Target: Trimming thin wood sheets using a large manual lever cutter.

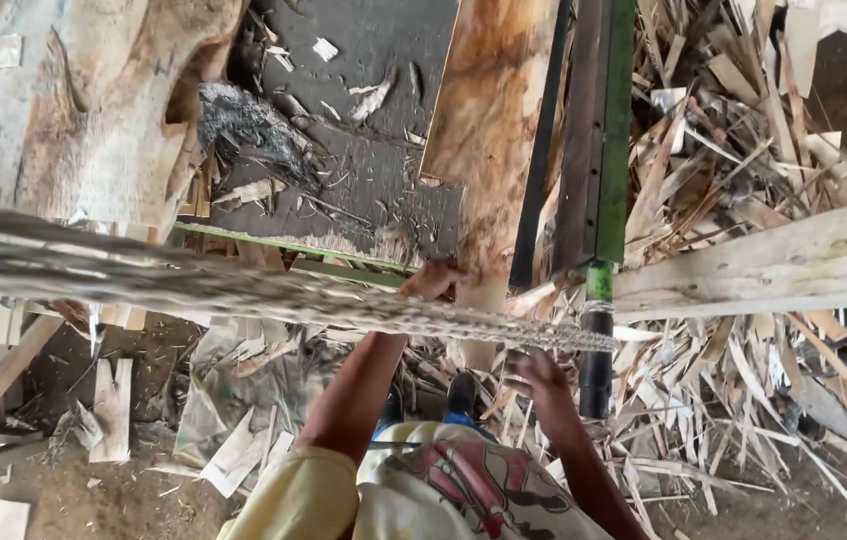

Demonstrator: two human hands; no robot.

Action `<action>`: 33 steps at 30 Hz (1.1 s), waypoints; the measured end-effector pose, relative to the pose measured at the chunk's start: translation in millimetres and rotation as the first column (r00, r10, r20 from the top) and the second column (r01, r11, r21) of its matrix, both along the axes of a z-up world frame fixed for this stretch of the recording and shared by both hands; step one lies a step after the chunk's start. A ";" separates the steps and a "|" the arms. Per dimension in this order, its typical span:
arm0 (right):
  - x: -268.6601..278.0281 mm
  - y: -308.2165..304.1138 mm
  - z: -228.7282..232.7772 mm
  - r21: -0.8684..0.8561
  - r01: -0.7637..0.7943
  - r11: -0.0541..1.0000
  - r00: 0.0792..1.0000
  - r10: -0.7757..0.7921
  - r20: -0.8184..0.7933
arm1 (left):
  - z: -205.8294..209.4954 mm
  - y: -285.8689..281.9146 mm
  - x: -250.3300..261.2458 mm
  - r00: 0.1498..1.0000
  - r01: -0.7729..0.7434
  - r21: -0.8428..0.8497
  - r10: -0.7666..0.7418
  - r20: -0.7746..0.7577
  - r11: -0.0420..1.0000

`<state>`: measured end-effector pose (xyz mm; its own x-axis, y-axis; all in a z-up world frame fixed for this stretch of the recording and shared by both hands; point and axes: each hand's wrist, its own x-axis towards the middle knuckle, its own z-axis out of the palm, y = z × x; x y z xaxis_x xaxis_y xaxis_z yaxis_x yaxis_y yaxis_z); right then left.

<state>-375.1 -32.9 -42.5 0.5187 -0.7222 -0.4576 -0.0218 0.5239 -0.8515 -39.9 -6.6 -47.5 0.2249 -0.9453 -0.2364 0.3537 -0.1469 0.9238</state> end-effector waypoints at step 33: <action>16.9 -31.3 -91.3 -0.128 0.148 0.981 0.989 -0.146 0.029 | 43.9 -94.5 181.5 0.879 -0.402 0.233 0.445 -0.175 0.885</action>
<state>-358.2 -64.2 -133.7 0.4102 -0.8436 -0.3466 0.0642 0.4058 -0.9117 141.5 -101.1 -3.7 0.5163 -0.7052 -0.4859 0.6083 -0.0974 0.7877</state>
